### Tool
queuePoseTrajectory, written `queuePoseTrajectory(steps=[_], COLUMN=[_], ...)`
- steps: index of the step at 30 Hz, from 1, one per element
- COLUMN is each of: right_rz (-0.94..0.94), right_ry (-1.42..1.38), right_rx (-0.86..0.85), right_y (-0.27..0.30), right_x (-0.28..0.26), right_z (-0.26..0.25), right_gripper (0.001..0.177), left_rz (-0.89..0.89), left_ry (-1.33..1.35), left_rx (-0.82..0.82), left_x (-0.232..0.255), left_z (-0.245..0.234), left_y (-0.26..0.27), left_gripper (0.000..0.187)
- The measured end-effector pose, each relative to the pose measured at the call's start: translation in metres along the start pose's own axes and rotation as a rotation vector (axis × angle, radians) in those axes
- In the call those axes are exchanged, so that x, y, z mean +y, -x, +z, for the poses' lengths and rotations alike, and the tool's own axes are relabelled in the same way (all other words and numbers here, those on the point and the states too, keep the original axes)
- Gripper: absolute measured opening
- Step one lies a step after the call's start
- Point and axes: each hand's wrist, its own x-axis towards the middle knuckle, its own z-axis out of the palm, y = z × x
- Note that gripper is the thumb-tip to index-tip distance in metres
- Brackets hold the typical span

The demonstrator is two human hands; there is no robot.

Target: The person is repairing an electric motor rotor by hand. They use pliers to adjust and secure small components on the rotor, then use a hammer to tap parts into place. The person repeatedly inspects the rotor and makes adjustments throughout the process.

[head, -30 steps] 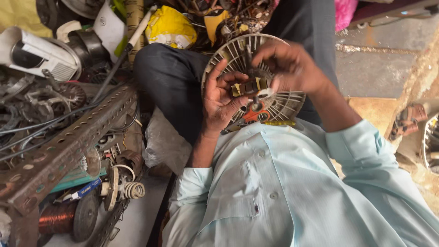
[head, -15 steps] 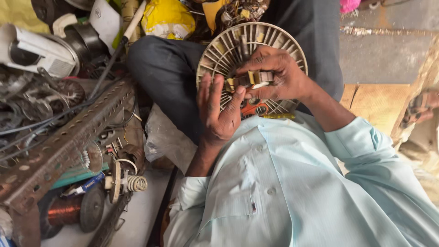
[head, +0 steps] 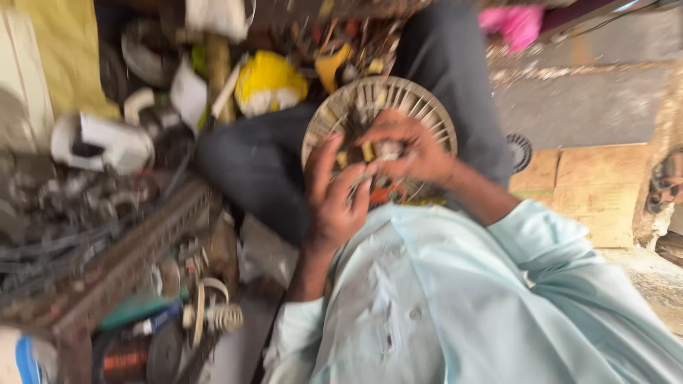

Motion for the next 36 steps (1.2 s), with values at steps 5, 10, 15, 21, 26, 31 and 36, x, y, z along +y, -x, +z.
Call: queuePoseTrajectory(steps=[5,10,15,21,26,31,36], right_rz=[-0.093,-0.128,-0.120,-0.111,-0.095,-0.082,-0.160], right_ry=[0.050,-0.038,-0.089,-0.049,-0.092,-0.051,-0.091], right_rx=[0.091,0.115,0.077,0.062,0.043,0.042,0.041], right_y=[0.002,0.003,0.001,0.001,0.000,0.003,0.009], right_x=[0.003,0.014,0.014,0.014,0.013,0.019,0.034], right_z=[0.010,0.012,0.011,0.009,0.008,0.007,0.006], right_gripper=[0.039,0.052,0.056,0.053,0.056,0.055,0.062], left_rz=[0.102,0.182,0.165,0.095,0.076,0.073,-0.010], left_ry=[0.066,-0.024,0.018,0.034,-0.017,0.010,0.049], left_rx=[-0.067,-0.077,-0.029,-0.003,-0.028,0.007,-0.009], left_x=[0.006,-0.001,-0.007,-0.007,-0.006,-0.004,0.005], left_z=[-0.010,-0.003,0.005,0.011,0.012,0.017,0.014], left_y=[-0.033,-0.044,-0.032,-0.024,-0.020,-0.015,-0.017], left_gripper=[0.033,0.021,0.026,0.028,0.033,0.034,0.028])
